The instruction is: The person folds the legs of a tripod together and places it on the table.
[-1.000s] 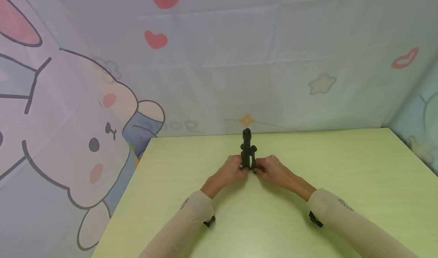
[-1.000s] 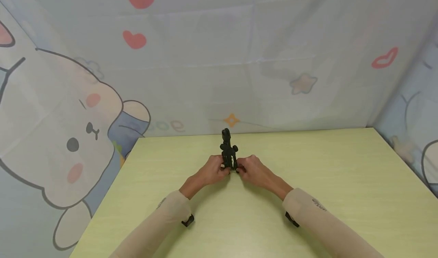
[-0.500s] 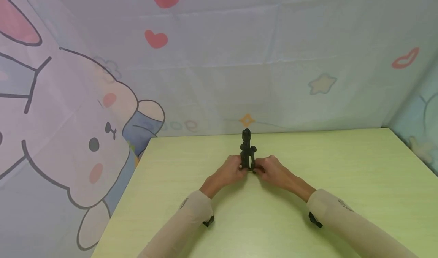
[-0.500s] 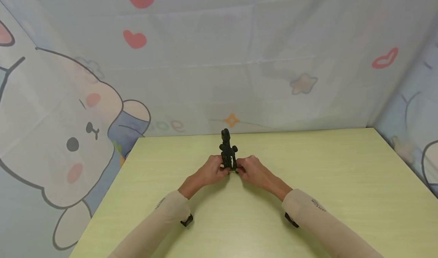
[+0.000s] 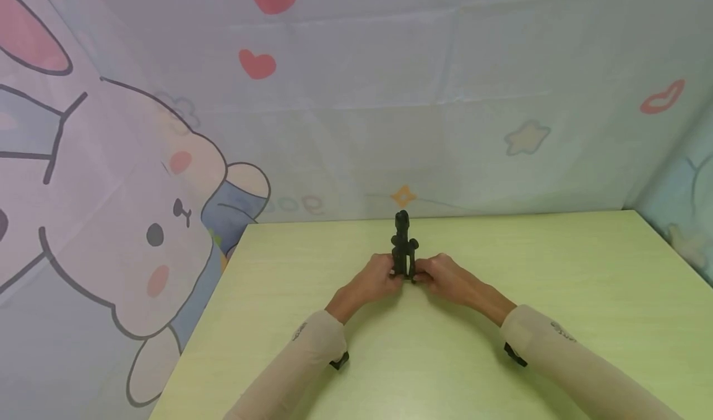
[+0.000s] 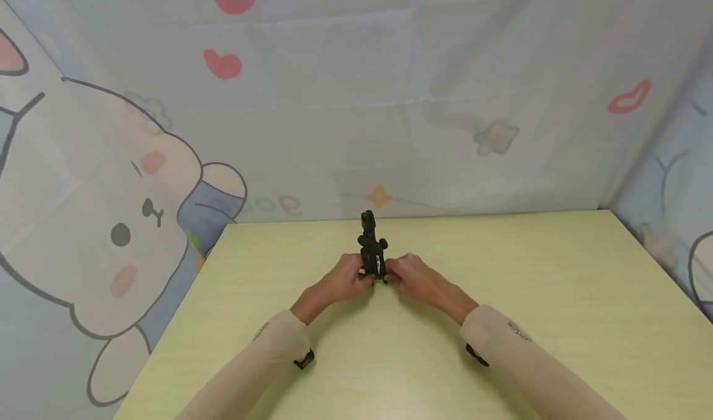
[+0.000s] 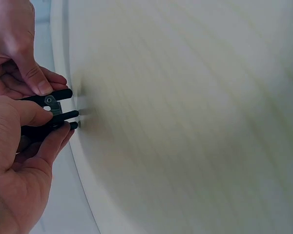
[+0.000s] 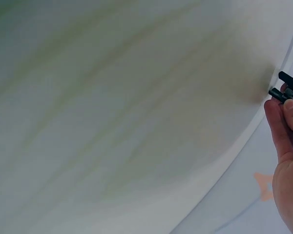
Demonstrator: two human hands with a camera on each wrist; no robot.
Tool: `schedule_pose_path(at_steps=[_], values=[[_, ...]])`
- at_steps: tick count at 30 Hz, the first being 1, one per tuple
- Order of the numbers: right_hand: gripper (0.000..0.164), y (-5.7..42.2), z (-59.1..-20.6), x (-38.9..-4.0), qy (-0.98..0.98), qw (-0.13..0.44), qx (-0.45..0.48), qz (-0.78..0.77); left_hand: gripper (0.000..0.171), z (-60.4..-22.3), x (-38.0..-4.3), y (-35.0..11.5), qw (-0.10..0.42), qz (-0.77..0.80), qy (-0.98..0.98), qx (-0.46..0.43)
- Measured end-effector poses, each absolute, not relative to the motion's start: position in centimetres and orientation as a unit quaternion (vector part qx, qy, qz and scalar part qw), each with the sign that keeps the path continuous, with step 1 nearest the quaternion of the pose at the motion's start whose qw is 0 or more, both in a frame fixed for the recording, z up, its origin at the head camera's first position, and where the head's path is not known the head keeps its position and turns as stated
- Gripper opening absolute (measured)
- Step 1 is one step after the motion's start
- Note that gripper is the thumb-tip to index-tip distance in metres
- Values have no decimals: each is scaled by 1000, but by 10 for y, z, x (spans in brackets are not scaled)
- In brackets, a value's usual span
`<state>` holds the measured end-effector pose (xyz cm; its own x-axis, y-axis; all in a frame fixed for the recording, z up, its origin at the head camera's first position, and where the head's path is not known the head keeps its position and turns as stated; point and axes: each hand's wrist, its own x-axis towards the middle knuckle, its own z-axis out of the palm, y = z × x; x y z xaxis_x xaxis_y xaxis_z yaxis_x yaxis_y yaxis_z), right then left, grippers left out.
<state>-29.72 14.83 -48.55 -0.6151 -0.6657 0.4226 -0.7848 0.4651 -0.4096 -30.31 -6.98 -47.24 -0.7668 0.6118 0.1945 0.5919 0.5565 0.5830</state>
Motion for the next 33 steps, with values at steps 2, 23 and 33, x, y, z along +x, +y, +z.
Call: schedule_pose_path(at_steps=[2,23,33], values=[[11,150,-486,-298,-847,102,435,288,12,-473,-303,-69,16,327,881,342],[12,157,-489,-304,-841,98,470,249,18,-475,-303,-68,22,327,877,352],[13,154,-492,-299,-825,97,461,314,17,-479,-298,-63,8,342,882,323]])
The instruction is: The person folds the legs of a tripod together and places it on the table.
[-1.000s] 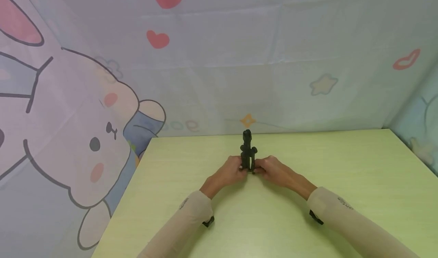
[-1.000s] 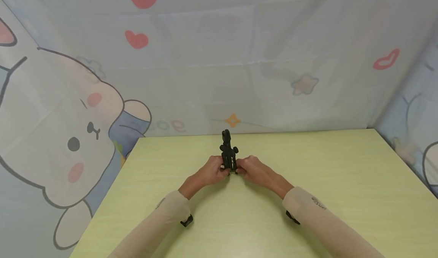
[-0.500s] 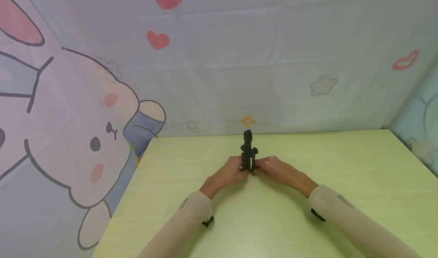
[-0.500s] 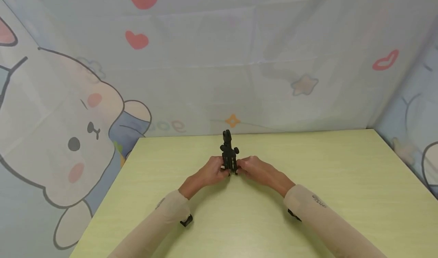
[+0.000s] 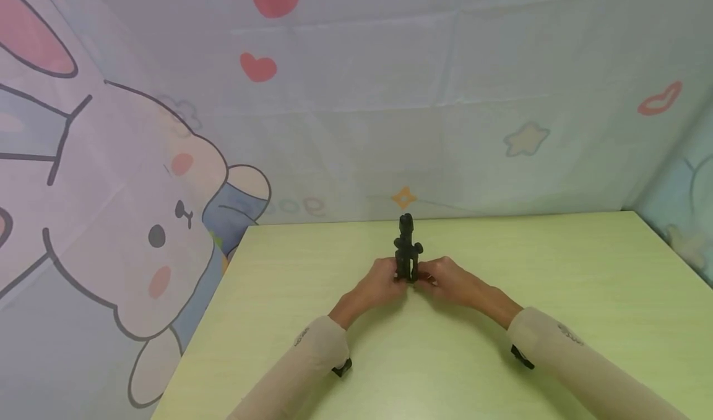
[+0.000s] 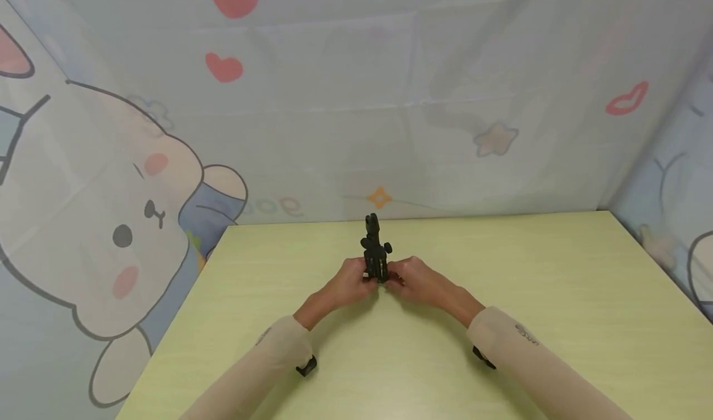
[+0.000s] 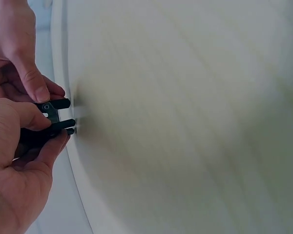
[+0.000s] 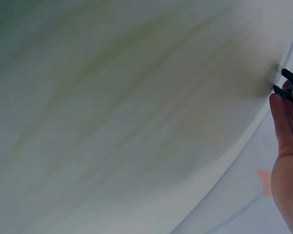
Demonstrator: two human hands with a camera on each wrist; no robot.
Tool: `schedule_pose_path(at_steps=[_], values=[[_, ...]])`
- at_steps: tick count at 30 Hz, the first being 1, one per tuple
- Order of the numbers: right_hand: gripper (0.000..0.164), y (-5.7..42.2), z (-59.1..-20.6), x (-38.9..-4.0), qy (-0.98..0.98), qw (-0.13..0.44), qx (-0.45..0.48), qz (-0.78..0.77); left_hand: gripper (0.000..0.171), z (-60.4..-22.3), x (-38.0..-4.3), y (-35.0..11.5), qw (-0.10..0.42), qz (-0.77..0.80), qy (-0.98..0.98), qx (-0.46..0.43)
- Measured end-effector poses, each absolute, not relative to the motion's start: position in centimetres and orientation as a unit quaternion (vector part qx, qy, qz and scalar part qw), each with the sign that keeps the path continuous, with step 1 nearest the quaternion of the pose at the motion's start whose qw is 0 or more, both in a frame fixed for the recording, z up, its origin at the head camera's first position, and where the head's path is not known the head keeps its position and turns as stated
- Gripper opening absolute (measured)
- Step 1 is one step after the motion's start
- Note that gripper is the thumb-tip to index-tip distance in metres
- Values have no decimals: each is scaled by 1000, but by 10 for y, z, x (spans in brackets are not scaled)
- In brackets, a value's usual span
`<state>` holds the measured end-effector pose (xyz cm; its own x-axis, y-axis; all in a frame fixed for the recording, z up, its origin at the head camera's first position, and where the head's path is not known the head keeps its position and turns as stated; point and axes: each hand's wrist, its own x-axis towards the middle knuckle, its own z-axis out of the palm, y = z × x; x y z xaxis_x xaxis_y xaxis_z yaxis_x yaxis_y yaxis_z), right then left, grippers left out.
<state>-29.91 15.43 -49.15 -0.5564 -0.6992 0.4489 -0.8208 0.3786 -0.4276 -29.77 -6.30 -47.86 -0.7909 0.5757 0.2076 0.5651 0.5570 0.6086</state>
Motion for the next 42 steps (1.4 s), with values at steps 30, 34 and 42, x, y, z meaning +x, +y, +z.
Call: schedule_pose_path(at_steps=[30,34,42], values=[[14,158,-489,-292,-850,108,396,330,35,-468,-295,-63,60,420,855,298],[15,159,-487,-292,-851,92,389,339,47,-445,-298,-70,91,433,843,306],[13,161,-487,-294,-851,70,379,358,58,-382,-302,-83,101,445,830,322]])
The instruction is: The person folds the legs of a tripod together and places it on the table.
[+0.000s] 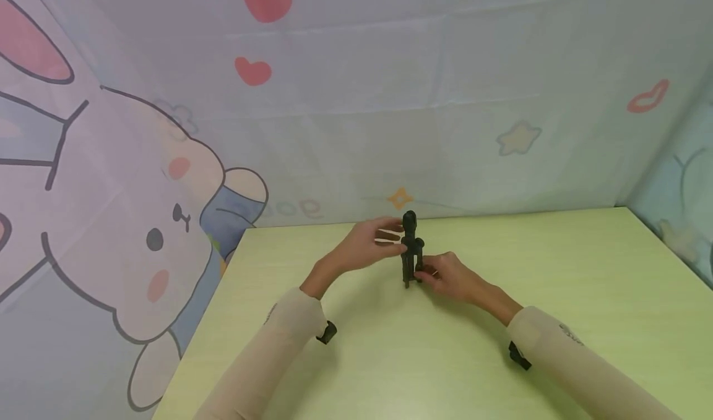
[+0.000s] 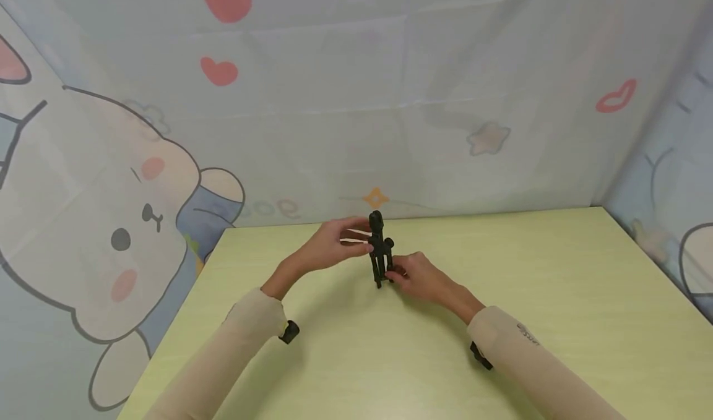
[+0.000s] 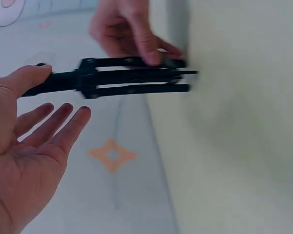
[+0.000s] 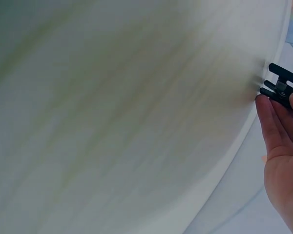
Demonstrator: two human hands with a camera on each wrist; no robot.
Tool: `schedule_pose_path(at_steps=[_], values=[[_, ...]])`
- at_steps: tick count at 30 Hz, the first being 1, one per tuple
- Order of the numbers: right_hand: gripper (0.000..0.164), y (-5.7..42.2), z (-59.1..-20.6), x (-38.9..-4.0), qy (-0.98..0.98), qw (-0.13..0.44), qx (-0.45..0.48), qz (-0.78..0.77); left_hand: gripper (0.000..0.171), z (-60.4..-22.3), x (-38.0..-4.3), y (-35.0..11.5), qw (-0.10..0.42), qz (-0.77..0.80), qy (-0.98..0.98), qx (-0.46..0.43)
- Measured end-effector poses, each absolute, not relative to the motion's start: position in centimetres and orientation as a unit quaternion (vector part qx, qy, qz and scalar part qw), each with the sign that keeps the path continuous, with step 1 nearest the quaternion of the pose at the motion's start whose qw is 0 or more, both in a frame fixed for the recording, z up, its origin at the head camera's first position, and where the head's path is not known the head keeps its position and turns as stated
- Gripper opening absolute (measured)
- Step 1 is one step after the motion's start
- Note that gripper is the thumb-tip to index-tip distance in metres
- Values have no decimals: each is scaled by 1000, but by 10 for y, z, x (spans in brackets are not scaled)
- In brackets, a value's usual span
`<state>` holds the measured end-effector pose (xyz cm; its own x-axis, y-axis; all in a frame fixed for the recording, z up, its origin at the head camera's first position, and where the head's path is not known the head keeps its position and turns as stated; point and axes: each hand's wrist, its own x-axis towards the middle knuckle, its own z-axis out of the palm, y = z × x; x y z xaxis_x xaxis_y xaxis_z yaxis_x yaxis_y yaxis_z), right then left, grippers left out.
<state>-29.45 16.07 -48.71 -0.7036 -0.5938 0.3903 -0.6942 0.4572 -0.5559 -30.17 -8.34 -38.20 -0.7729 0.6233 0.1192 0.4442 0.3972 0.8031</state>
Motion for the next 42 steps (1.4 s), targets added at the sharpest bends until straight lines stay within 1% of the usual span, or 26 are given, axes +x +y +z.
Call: schedule_pose_path(at_steps=[4,8,11,15,18,23,28,32,38,42], values=[[12,160,-488,-294,-847,57,368,379,52,-354,-301,-82,74,445,824,342],[12,157,-489,-294,-841,38,353,408,46,-334,-301,-76,55,428,827,359],[14,154,-490,-295,-835,24,347,427,39,-323,-301,-71,51,403,835,372],[13,148,-490,-296,-832,26,338,440,28,-315,-304,-65,45,346,848,398],[12,144,-490,-296,-832,30,327,447,23,-312,-305,-63,42,305,858,411],[10,138,-492,-298,-829,21,321,458,24,-310,-304,-65,50,269,872,405],[8,136,-492,-299,-827,25,340,448,24,-310,-303,-69,51,274,877,392],[6,138,-491,-299,-823,32,358,441,19,-311,-302,-73,42,287,871,396],[5,145,-491,-299,-813,68,377,439,9,-315,-301,-81,24,319,863,390],[9,151,-490,-298,-800,92,368,465,11,-319,-301,-89,1,355,856,377]])
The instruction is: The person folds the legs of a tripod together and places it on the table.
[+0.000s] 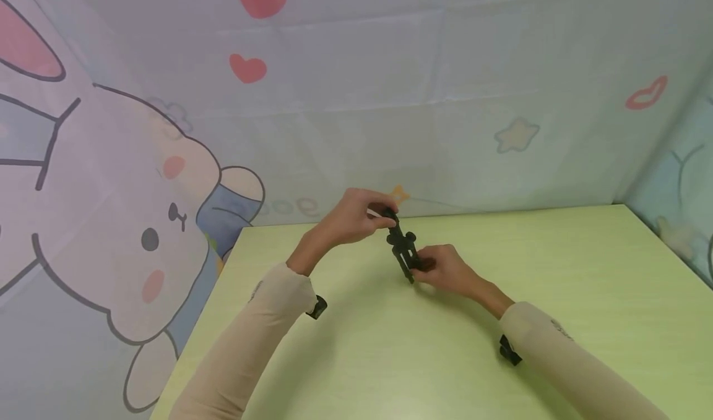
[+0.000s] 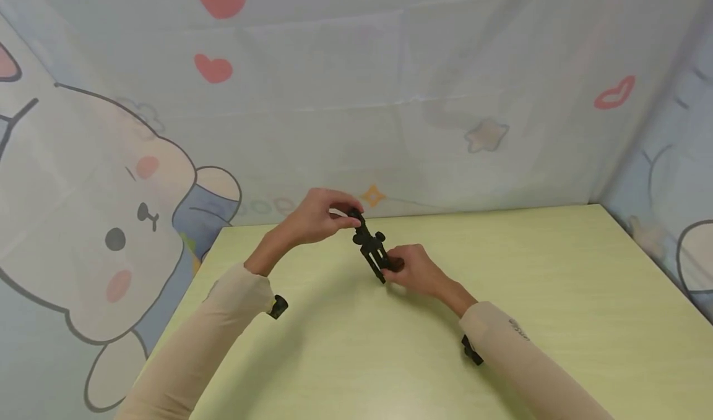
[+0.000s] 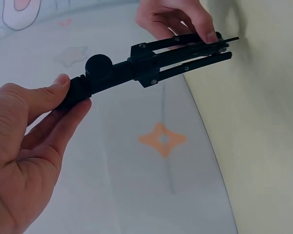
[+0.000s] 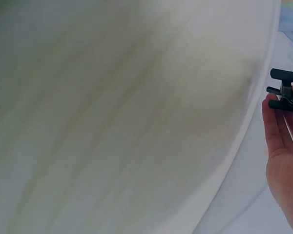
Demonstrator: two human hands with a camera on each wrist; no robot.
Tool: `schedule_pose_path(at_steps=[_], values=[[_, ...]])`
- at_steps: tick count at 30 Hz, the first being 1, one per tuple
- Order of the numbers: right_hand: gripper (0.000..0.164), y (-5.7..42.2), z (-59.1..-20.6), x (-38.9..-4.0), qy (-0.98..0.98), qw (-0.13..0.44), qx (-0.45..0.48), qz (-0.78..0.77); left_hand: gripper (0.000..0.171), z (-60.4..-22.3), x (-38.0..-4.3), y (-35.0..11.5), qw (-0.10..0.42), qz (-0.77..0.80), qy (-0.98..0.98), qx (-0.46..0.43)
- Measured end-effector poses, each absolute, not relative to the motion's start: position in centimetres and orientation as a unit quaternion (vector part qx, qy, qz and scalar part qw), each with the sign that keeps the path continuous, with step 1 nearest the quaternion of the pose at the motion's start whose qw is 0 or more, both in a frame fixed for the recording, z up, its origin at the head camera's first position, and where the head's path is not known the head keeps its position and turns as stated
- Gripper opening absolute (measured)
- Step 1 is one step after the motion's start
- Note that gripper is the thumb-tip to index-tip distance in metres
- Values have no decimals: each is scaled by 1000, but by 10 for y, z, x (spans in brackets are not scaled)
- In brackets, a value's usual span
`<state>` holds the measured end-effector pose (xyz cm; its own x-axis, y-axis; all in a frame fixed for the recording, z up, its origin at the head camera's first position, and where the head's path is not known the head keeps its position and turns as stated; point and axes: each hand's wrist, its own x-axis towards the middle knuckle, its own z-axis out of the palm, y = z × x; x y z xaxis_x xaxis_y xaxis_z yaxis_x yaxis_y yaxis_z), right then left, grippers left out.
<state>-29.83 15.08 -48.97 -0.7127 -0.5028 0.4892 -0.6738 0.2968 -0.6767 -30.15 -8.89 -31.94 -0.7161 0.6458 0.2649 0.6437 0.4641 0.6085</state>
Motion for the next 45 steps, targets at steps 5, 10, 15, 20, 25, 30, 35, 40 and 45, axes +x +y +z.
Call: schedule_pose_path(at_steps=[5,10,15,20,25,30,35,40,45], values=[[11,157,-486,-298,-781,99,348,510,17,-325,-300,-98,-27,413,838,356],[11,161,-482,-296,-783,88,306,535,19,-329,-298,-104,-56,458,821,335],[18,168,-479,-293,-784,58,221,578,19,-335,-297,-108,-86,503,798,320],[32,172,-475,-290,-715,3,178,676,20,-343,-298,-114,-130,531,783,297],[36,173,-472,-288,-679,-6,165,715,21,-351,-299,-119,-142,561,764,286],[40,173,-469,-288,-649,-12,130,750,23,-356,-297,-123,-146,589,747,272],[31,170,-461,-286,-604,-20,96,791,26,-360,-295,-127,-150,606,736,263],[18,170,-455,-284,-555,-23,75,828,27,-367,-295,-127,-132,636,718,251],[21,176,-452,-285,-547,-14,71,834,27,-376,-293,-128,-99,655,714,229]])
